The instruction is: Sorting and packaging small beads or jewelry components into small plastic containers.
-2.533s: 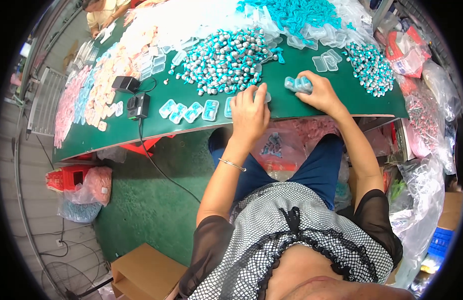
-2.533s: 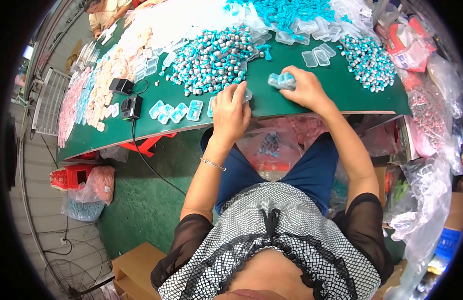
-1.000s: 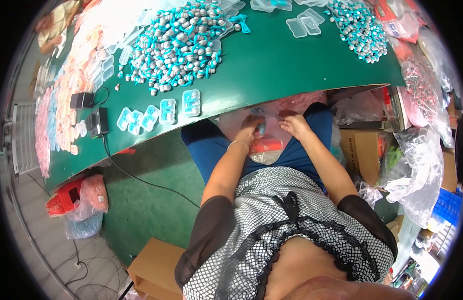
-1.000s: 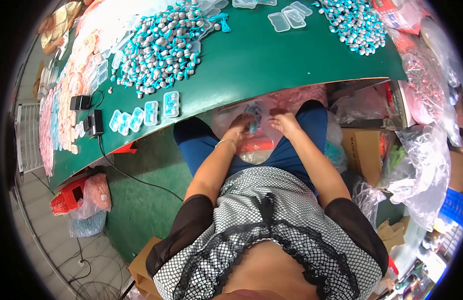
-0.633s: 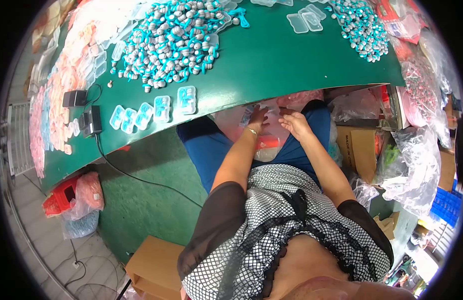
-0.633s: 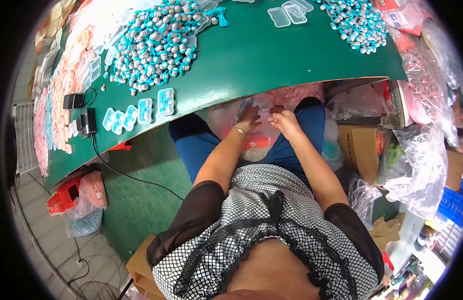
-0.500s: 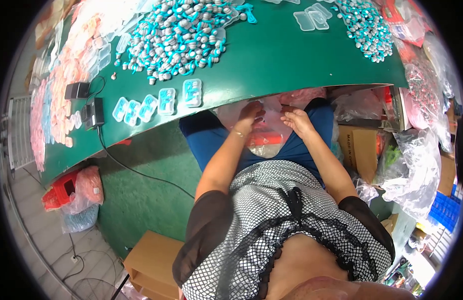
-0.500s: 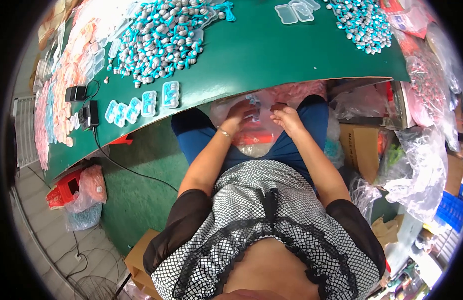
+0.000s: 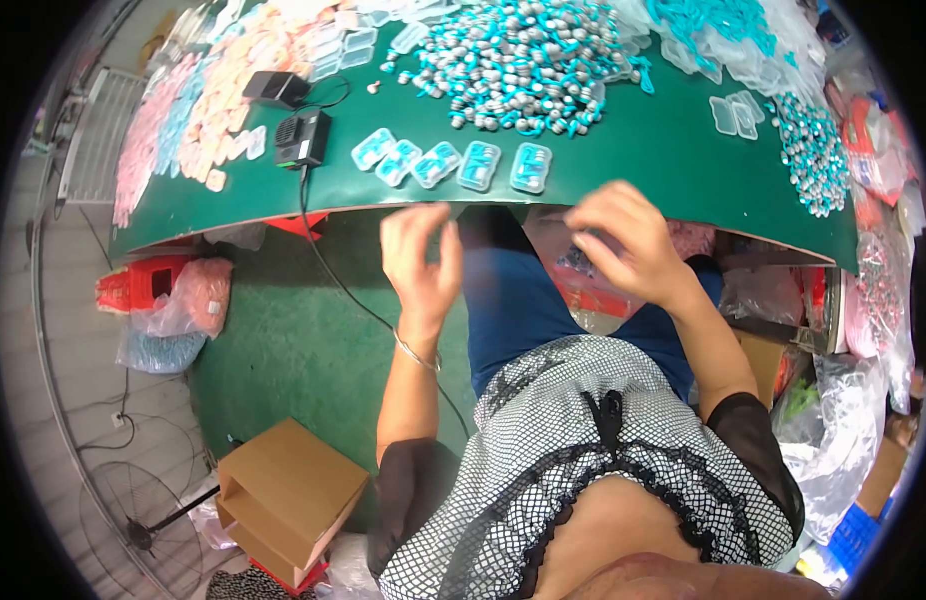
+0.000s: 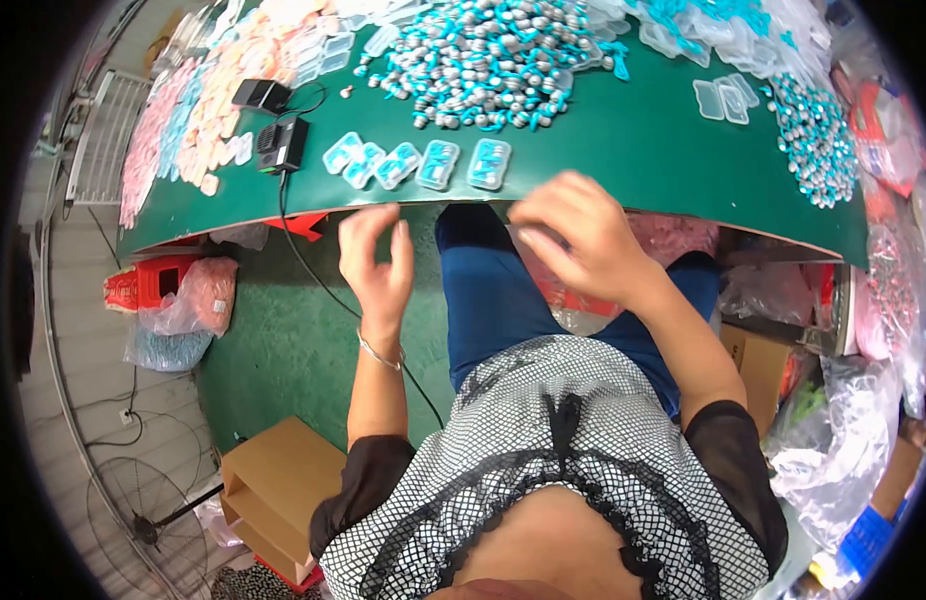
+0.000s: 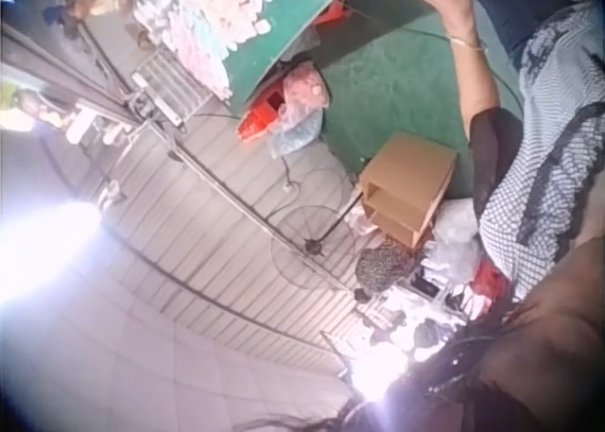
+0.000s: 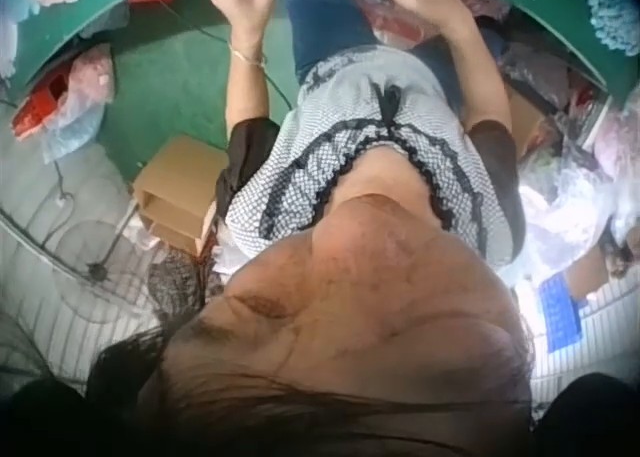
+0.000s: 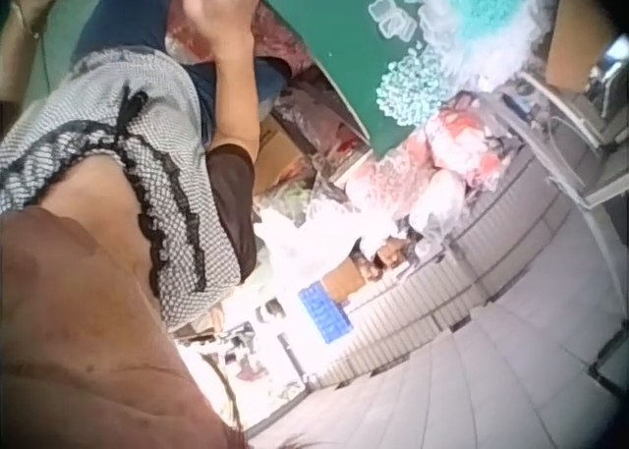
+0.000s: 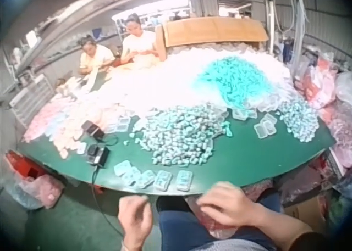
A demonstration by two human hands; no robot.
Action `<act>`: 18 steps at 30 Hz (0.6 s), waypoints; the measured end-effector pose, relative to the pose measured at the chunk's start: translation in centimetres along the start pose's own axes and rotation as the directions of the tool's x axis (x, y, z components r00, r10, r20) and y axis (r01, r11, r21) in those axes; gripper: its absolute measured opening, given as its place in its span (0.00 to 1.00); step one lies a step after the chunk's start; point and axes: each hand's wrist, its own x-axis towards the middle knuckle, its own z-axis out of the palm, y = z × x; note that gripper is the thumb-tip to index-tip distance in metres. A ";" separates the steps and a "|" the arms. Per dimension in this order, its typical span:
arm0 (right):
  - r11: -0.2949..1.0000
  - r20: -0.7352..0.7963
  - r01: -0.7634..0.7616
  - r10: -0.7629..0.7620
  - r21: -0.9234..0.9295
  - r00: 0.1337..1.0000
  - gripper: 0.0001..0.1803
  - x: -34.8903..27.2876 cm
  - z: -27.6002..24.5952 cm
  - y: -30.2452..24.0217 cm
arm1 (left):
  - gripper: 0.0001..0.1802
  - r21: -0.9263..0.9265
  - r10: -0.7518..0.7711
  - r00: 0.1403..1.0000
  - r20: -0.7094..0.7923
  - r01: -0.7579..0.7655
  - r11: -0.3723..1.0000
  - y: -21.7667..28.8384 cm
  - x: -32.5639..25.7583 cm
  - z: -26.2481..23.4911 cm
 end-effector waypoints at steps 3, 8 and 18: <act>0.930 0.046 0.118 -0.109 -0.347 0.993 0.22 4.4 2.0 0.8 | 0.23 0.165 -0.071 0.997 0.005 0.070 0.984 -2.9 1.4 -1.6; 0.880 0.271 0.206 -0.093 -0.428 0.958 0.24 5.5 2.6 3.5 | 0.37 0.308 -0.060 0.987 0.152 0.010 0.951 -6.4 4.8 -3.0; 0.955 0.288 0.189 -0.119 -0.228 0.950 0.27 7.9 3.2 3.3 | 0.29 0.414 -0.136 0.915 0.379 -0.036 0.909 -8.3 6.6 -2.3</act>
